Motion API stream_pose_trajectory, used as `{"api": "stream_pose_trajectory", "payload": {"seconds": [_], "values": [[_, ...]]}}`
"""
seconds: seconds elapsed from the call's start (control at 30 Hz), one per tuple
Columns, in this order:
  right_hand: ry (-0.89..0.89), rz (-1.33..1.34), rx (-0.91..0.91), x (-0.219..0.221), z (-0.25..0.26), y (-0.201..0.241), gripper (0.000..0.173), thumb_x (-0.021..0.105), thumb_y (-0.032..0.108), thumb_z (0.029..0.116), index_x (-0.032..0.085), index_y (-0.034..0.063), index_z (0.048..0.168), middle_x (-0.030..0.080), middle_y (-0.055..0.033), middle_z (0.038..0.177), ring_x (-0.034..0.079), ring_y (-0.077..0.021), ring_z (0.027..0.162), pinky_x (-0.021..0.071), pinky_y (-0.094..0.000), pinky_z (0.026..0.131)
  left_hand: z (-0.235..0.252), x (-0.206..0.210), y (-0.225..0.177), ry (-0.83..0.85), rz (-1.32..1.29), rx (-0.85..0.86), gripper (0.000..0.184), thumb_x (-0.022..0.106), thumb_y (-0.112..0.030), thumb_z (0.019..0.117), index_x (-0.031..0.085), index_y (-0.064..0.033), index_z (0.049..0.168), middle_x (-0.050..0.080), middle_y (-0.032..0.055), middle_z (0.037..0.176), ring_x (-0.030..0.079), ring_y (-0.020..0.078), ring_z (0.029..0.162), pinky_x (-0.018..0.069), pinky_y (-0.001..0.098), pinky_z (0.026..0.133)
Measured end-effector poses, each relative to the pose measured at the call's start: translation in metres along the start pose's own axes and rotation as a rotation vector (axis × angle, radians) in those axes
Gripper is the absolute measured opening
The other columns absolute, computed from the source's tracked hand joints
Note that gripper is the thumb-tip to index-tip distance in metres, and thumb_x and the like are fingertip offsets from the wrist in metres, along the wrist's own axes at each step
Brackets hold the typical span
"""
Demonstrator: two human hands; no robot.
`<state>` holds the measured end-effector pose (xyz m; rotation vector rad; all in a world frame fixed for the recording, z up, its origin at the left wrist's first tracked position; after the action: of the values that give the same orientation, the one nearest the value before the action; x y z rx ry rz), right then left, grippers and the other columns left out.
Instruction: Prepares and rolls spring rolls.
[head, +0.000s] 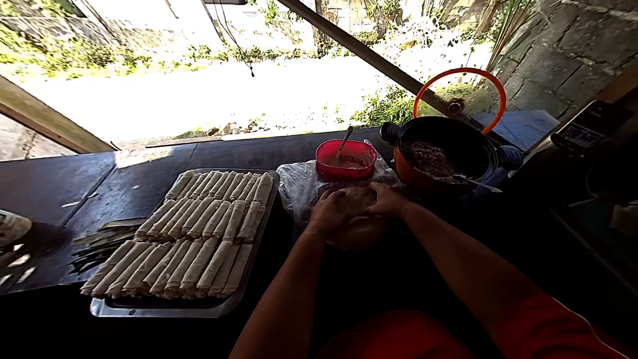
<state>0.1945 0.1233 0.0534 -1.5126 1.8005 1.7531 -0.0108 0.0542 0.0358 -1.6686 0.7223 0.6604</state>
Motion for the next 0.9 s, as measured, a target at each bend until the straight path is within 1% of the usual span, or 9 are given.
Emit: {"api": "stream_pose_trajectory", "payload": {"seconds": [0.13, 0.2, 0.27, 0.37, 0.43, 0.6, 0.73, 0.83, 0.9], "values": [[0.022, -0.016, -0.008, -0.001, -0.001, 0.001, 0.071, 0.092, 0.037, 0.0725, 0.062, 0.0105, 0.131, 0.065, -0.0149, 0.121, 0.063, -0.0297, 0.112, 0.0512, -0.0531, 0.099, 0.0, -0.002, 0.004, 0.032, -0.039, 0.006, 0.078, 0.088, -0.031, 0.0735, 0.055, -0.026, 0.144, 0.044, -0.0001, 0.159, 0.047, 0.0223, 0.142, 0.0431, 0.0548, 0.112], [0.039, -0.012, -0.001, -0.003, -0.001, 0.002, 0.07, 0.09, 0.039, 0.0749, 0.061, 0.0105, 0.132, 0.065, -0.0157, 0.122, 0.063, -0.0301, 0.112, 0.0513, -0.0537, 0.099, 0.001, 0.0, 0.006, 0.018, -0.046, 0.017, 0.076, 0.088, -0.032, 0.0737, 0.057, -0.0254, 0.143, 0.045, -0.0008, 0.158, 0.047, 0.0209, 0.142, 0.0436, 0.0527, 0.113], [0.049, -0.021, 0.017, -0.005, -0.001, 0.007, 0.069, 0.086, 0.047, 0.0784, 0.061, 0.0088, 0.13, 0.065, -0.0163, 0.12, 0.064, -0.0299, 0.11, 0.0514, -0.0538, 0.098, 0.002, 0.003, 0.009, -0.014, -0.044, 0.034, 0.07, 0.085, -0.033, 0.0765, 0.059, -0.0252, 0.141, 0.047, -0.0007, 0.156, 0.047, 0.0201, 0.142, 0.0435, 0.0517, 0.113], [0.042, -0.101, 0.102, -0.001, 0.001, 0.02, 0.079, 0.086, 0.059, 0.0736, 0.061, 0.0078, 0.129, 0.065, -0.0179, 0.123, 0.062, -0.0329, 0.117, 0.0498, -0.0574, 0.101, 0.002, 0.006, 0.009, -0.045, -0.044, 0.042, 0.07, 0.085, -0.037, 0.0768, 0.059, -0.0245, 0.141, 0.048, -0.0007, 0.155, 0.047, 0.02, 0.141, 0.0421, 0.0528, 0.113], [0.048, -0.193, 0.122, 0.003, 0.003, 0.025, 0.087, 0.086, 0.062, 0.0698, 0.059, 0.0069, 0.131, 0.062, -0.0193, 0.128, 0.06, -0.0352, 0.121, 0.0489, -0.0583, 0.102, 0.001, 0.006, 0.01, -0.041, -0.038, 0.045, 0.075, 0.086, -0.047, 0.0752, 0.058, -0.0248, 0.142, 0.048, -0.0015, 0.156, 0.047, 0.0186, 0.142, 0.042, 0.0514, 0.114], [0.081, -0.17, 0.098, 0.0, 0.005, 0.019, 0.088, 0.092, 0.051, 0.0667, 0.057, 0.0079, 0.134, 0.061, -0.0196, 0.129, 0.06, -0.0345, 0.122, 0.049, -0.0571, 0.103, 0.002, 0.008, 0.012, -0.04, -0.049, 0.046, 0.074, 0.087, -0.035, 0.0736, 0.059, -0.0236, 0.141, 0.047, -0.0005, 0.156, 0.046, 0.0193, 0.142, 0.0425, 0.05, 0.114], [0.089, -0.133, 0.09, -0.002, 0.005, 0.014, 0.087, 0.095, 0.043, 0.0662, 0.056, 0.0081, 0.135, 0.062, -0.0202, 0.128, 0.061, -0.0351, 0.121, 0.0501, -0.0576, 0.102, 0.002, 0.008, 0.013, -0.033, -0.075, 0.06, 0.072, 0.086, -0.034, 0.0737, 0.06, -0.0236, 0.14, 0.047, -0.0006, 0.156, 0.046, 0.0194, 0.142, 0.0423, 0.0508, 0.114], [0.091, -0.103, 0.069, -0.004, 0.007, 0.009, 0.084, 0.096, 0.035, 0.0669, 0.056, 0.0078, 0.135, 0.064, -0.02, 0.125, 0.062, -0.0352, 0.117, 0.0512, -0.0579, 0.1, 0.0, 0.006, 0.012, -0.016, -0.112, 0.059, 0.069, 0.085, -0.028, 0.0748, 0.06, -0.0227, 0.14, 0.047, -0.0001, 0.156, 0.045, 0.0188, 0.143, 0.0428, 0.049, 0.114], [0.092, -0.089, 0.077, -0.004, 0.007, 0.011, 0.081, 0.094, 0.041, 0.0688, 0.057, 0.0079, 0.133, 0.064, -0.02, 0.124, 0.063, -0.0352, 0.117, 0.0511, -0.0585, 0.099, -0.001, 0.004, 0.011, -0.003, -0.125, 0.052, 0.068, 0.084, -0.024, 0.0754, 0.06, -0.0221, 0.14, 0.046, 0.0001, 0.157, 0.045, 0.0181, 0.143, 0.0434, 0.0478, 0.114]]}}
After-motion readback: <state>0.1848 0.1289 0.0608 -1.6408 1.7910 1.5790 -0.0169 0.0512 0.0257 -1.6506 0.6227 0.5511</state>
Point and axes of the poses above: each hand's wrist, its own z-axis towards the middle knuckle, its own x-axis out of the palm, y = z × x, the point moved 1 cm from there along z, towards the middle knuckle
